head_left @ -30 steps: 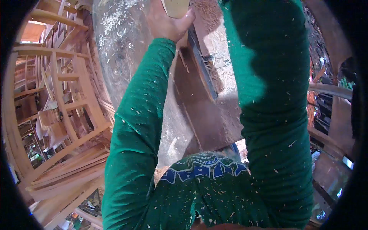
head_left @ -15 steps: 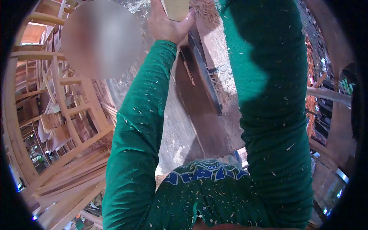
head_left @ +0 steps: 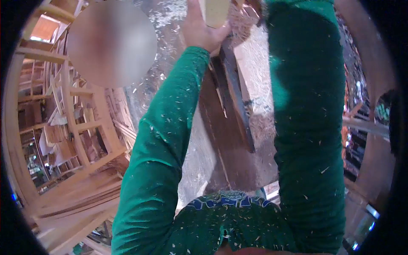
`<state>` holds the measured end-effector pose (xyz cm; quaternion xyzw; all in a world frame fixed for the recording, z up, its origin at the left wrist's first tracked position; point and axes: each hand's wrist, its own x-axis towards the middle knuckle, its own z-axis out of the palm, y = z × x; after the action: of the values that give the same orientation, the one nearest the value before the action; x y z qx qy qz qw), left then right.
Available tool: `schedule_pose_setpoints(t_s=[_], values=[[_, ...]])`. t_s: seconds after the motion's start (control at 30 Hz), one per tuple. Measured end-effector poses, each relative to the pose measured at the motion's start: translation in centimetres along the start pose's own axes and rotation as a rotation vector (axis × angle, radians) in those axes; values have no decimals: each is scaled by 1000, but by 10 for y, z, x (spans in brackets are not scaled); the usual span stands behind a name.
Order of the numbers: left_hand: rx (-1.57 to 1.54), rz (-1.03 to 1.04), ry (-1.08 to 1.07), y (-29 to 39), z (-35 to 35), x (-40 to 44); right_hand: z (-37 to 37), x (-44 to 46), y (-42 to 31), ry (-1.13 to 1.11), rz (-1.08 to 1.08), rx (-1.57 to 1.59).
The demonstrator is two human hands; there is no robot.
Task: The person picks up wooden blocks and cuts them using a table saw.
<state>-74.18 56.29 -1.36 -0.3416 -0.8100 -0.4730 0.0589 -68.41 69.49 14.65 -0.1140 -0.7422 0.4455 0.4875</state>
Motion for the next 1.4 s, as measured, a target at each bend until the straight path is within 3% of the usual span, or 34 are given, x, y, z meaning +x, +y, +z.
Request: schedule_pose_setpoints(t_s=[0.03, 0.13, 0.2, 0.37, 0.4, 0.47, 0.63, 0.73, 0.8, 0.87, 0.9, 1.0, 1.07, 1.17, 1.4], values=[[88, -102, -75, 4, -6, 4, 5, 8, 2, -9, 3, 11], [-269, 289, 248, -45, 34, 26, 20, 36, 8, -48, 10, 58], [-73, 226, 169, -49, 33, 30, 34, 60, 9, -77, 11, 103], [-132, 248, 168, -57, 34, 51, 57, 112, 1, -171, 108, 283], [-140, 242, 132, -60, 34, 57, 64, 98, -19, -132, -84, 184], [-132, 219, 123, -60, 28, 64, 79, 99, -32, -86, -259, 147], [-148, 226, 164, -68, 28, 84, 89, 126, -6, -79, -185, 190], [-272, 267, 199, -65, 9, 95, 96, 135, -12, -92, -177, -98], [-349, 109, 9, -62, -24, 97, 123, 135, -11, 79, -102, -25], [-290, 32, -159, -66, -50, 103, 140, 128, -23, 90, -262, -211], [-279, 19, -107, -66, -54, 100, 150, 118, -29, 114, -273, -200], [-256, -28, 10, -70, -59, 80, 164, 82, -69, 28, -179, -99], [-201, -85, 17, -65, -80, 49, 170, 59, -84, 129, -290, -204], [-161, -45, 71, -64, -104, -13, 159, 1, -140, 120, -321, -61], [-104, -173, 132, 47, -179, -239, 53, -168, -268, -68, -124, 55]])
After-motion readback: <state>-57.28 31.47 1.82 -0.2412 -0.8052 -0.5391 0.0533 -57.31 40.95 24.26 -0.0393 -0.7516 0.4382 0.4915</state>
